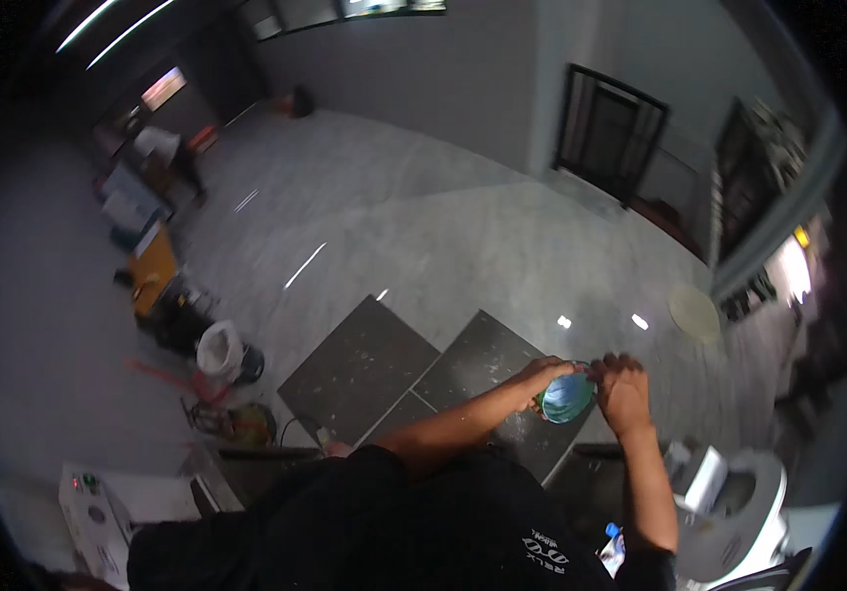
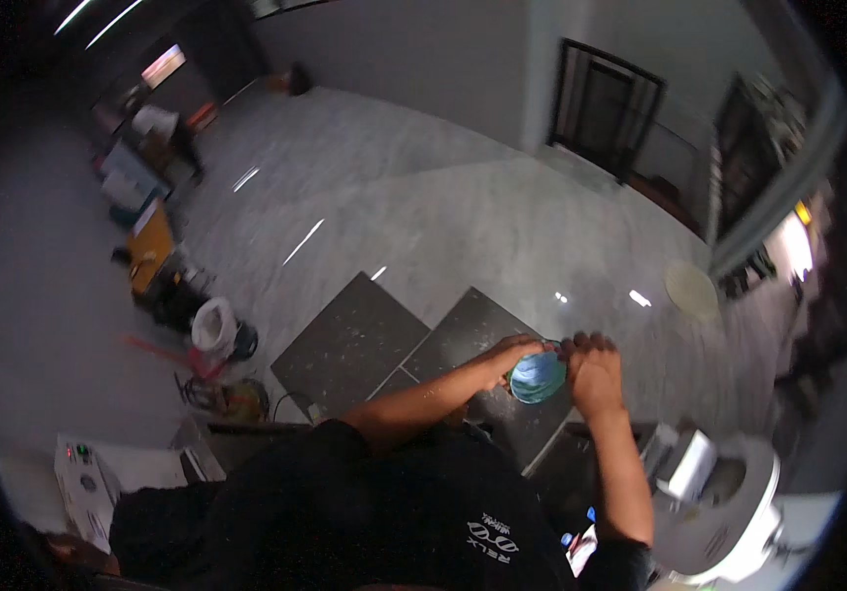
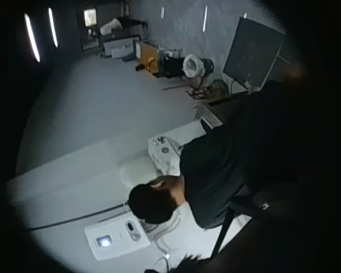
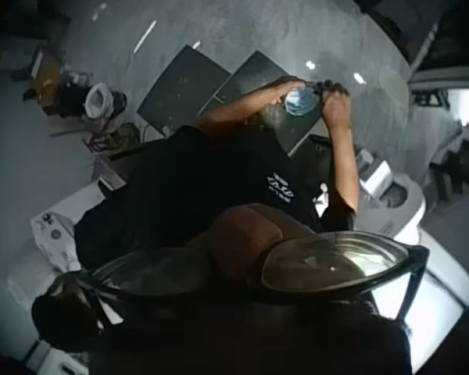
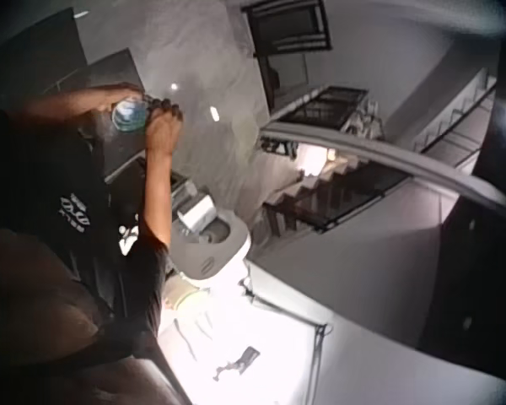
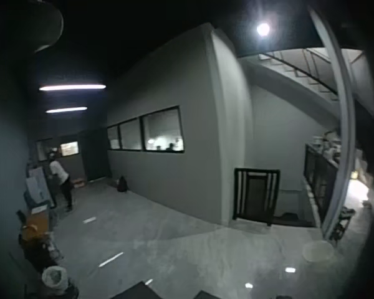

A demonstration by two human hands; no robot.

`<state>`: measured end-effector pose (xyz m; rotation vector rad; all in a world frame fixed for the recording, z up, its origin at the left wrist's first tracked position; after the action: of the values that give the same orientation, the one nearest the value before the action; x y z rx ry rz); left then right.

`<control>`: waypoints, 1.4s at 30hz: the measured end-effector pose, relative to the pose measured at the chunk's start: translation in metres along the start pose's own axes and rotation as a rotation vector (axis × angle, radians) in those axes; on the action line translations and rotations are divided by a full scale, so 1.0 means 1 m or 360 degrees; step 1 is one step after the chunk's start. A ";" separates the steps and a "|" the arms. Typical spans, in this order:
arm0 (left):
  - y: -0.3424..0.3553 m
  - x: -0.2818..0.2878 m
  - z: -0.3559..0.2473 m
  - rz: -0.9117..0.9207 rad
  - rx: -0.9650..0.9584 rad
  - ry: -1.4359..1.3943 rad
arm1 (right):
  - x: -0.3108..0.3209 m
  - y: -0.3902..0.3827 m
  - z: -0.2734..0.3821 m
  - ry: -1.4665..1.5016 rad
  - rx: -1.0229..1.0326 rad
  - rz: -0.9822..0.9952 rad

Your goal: The person applies a blue dental impression material to a pink dental tray, spreading it with a small pink tool, and then washes a green bowl and the tool in a sink.

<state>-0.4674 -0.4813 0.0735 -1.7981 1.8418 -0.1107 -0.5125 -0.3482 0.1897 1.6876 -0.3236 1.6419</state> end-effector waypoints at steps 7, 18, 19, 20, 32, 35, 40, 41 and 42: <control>-0.021 0.156 -0.096 -0.0988 -0.0864 -0.0300 | -0.154 0.159 0.035 0.0335 0.0044 0.0538; -0.011 0.336 -0.085 -0.1186 -0.1245 -0.1297 | -0.210 0.376 0.179 0.0611 0.0551 0.1678; -0.007 0.346 -0.095 -0.1181 -0.1034 -0.1229 | -0.211 0.396 0.192 0.0381 0.0771 0.1685; -0.005 0.356 -0.101 -0.1163 -0.0821 -0.1158 | -0.212 0.407 0.206 0.0360 0.0800 0.1707; -0.114 0.513 -0.157 -0.2247 -0.1817 -0.1050 | -0.243 0.484 0.431 0.0518 0.2244 0.0360; -0.169 0.554 -0.169 -0.2476 -0.1878 -0.0935 | -0.252 0.499 0.483 0.0809 0.2094 0.0396; -0.255 0.612 -0.176 -0.2710 -0.1951 -0.0830 | -0.243 0.530 0.598 0.0682 0.1895 0.0369; -0.272 0.629 -0.178 -0.2701 -0.1943 -0.0737 | -0.247 0.523 0.618 0.0634 0.2138 0.0422; -0.287 0.644 -0.176 -0.2722 -0.1942 -0.0737 | -0.250 0.516 0.637 0.0583 0.2381 0.0473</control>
<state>-0.2521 -1.1733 0.1343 -3.1781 -0.5876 0.8562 -0.4041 -1.1981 0.1894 2.2315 1.1841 2.6150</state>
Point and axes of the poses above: each hand's wrist, its own y-axis towards the middle knuckle, its own x-axis out of the back of the hand, z = x × y, the point moved 5 cm from there along y, towards the middle knuckle, and after that the axes turned 11 degrees about -x, right-handed, at the moved point
